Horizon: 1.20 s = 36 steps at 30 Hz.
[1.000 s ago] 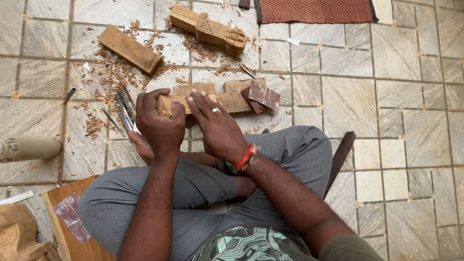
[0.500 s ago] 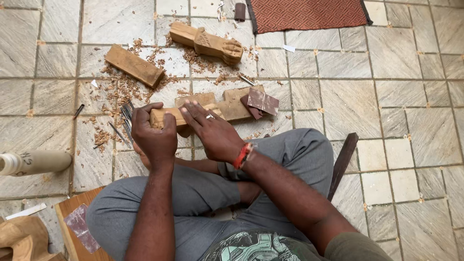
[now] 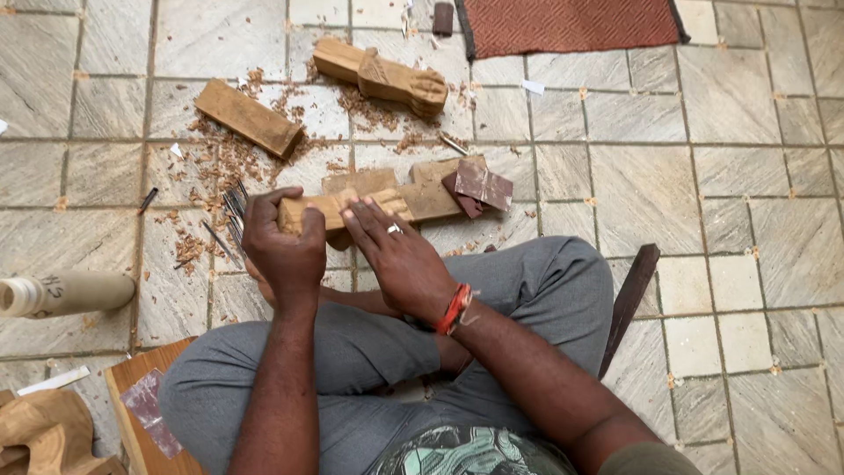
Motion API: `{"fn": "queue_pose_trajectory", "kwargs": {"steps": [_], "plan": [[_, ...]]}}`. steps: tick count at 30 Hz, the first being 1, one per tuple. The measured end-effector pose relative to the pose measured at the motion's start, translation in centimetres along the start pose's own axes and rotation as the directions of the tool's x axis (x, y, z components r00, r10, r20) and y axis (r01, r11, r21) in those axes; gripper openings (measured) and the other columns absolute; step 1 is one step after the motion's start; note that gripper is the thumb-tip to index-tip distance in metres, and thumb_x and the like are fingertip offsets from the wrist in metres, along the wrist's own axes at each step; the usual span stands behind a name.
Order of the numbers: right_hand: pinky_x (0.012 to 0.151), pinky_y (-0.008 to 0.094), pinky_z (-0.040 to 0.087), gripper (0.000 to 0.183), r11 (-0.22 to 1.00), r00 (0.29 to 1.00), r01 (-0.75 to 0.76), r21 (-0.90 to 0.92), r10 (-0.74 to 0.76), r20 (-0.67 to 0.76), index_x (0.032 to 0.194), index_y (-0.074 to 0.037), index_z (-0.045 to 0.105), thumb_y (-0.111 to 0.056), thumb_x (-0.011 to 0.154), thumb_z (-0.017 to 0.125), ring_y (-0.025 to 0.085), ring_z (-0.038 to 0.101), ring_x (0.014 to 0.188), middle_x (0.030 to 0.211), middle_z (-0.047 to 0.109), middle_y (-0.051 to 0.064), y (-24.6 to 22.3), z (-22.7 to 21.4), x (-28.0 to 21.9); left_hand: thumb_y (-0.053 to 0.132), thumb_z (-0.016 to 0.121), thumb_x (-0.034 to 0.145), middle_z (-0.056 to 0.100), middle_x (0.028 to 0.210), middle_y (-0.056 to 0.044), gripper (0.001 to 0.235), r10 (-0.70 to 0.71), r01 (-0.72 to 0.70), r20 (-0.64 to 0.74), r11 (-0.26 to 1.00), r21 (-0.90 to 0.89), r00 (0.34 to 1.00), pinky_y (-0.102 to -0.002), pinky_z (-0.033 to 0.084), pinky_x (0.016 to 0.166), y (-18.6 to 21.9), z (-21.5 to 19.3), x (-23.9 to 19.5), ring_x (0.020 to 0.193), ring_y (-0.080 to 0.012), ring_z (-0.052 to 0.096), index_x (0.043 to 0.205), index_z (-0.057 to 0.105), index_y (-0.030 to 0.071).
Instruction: The person sits on the floor and carves a wooden piece shaped like a hand using a chisel and sandpaper. They refine the details of the fingers and palm, then smooth the surface with sandpaper.
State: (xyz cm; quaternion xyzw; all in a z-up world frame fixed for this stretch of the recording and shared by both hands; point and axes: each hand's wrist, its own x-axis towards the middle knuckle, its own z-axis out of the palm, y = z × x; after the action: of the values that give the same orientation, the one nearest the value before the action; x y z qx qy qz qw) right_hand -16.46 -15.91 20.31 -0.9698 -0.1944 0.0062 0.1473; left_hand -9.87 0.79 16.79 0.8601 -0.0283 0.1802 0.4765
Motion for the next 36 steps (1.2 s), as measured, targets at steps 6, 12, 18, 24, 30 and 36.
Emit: {"fn": "queue_pose_trajectory", "kwargs": {"steps": [6,12,18,24,30,36], "plan": [[0.116,0.040,0.034,0.100,0.983,0.988,-0.075,0.165,0.051,0.144,0.162,-0.009,0.016,0.019,0.072,0.049,0.029,0.026,0.154,0.172,0.017,0.014,1.1,-1.2,2.8,0.001,0.070,0.088,0.066,0.103,-0.008,0.018,0.071,-0.074,-0.080,0.997,-0.032,0.994,-0.030,0.059,0.080,0.5,-0.8,0.2,0.091,-0.0160,0.066,0.106,0.066,0.005],[0.124,0.045,0.031,0.104,0.985,0.999,-0.014,0.173,0.020,-0.030,0.162,-0.007,0.017,0.013,0.068,0.054,0.031,0.024,0.156,0.169,0.019,0.015,0.6,0.2,0.2,0.000,0.069,0.087,0.067,0.099,-0.007,0.016,0.016,-0.018,-0.029,0.996,-0.083,0.999,-0.033,0.056,0.075,-0.8,-0.5,0.7,0.086,-0.0172,0.064,0.102,0.067,0.006],[0.120,0.039,0.030,0.104,0.987,0.999,-0.029,0.155,0.025,0.027,0.163,-0.011,0.017,0.013,0.072,0.061,0.028,0.024,0.157,0.171,0.018,0.012,1.2,0.3,1.8,0.001,0.068,0.087,0.066,0.103,-0.006,0.018,-0.009,-0.004,-0.095,0.991,-0.133,0.995,-0.031,0.058,0.081,0.6,-0.7,0.5,0.091,-0.0157,0.067,0.105,0.066,0.006],[0.116,0.045,0.043,0.109,0.952,0.996,0.045,0.304,-0.017,-0.092,0.163,-0.009,0.013,-0.001,0.073,0.074,0.032,0.023,0.156,0.171,0.017,0.014,2.7,0.7,0.9,-0.001,0.068,0.087,0.066,0.102,-0.007,0.019,0.085,-0.089,-0.051,0.994,-0.068,0.995,-0.036,0.056,0.084,0.4,-0.6,0.4,0.093,-0.0189,0.065,0.105,0.067,0.005],[0.099,0.042,0.054,0.110,0.969,0.998,-0.043,0.242,0.031,0.054,0.162,-0.015,0.016,0.013,0.068,0.065,0.032,0.034,0.153,0.171,0.020,0.013,1.7,0.1,1.1,0.001,0.070,0.088,0.066,0.105,-0.008,0.017,0.005,-0.019,-0.129,0.994,-0.107,0.992,-0.037,0.057,0.090,0.1,-0.7,0.1,0.099,-0.0204,0.066,0.105,0.067,0.005],[0.107,0.037,0.057,0.045,0.670,0.925,-0.090,0.737,0.330,-0.188,0.146,-0.015,0.062,-0.011,0.101,0.065,0.024,0.067,0.128,0.141,0.068,0.007,5.5,2.4,-3.8,0.002,0.068,0.088,0.068,0.106,-0.009,0.018,-0.060,0.043,-0.113,0.988,-0.147,0.992,-0.037,0.059,0.091,-0.5,-0.6,0.0,0.098,-0.0198,0.068,0.106,0.067,0.004]]}}
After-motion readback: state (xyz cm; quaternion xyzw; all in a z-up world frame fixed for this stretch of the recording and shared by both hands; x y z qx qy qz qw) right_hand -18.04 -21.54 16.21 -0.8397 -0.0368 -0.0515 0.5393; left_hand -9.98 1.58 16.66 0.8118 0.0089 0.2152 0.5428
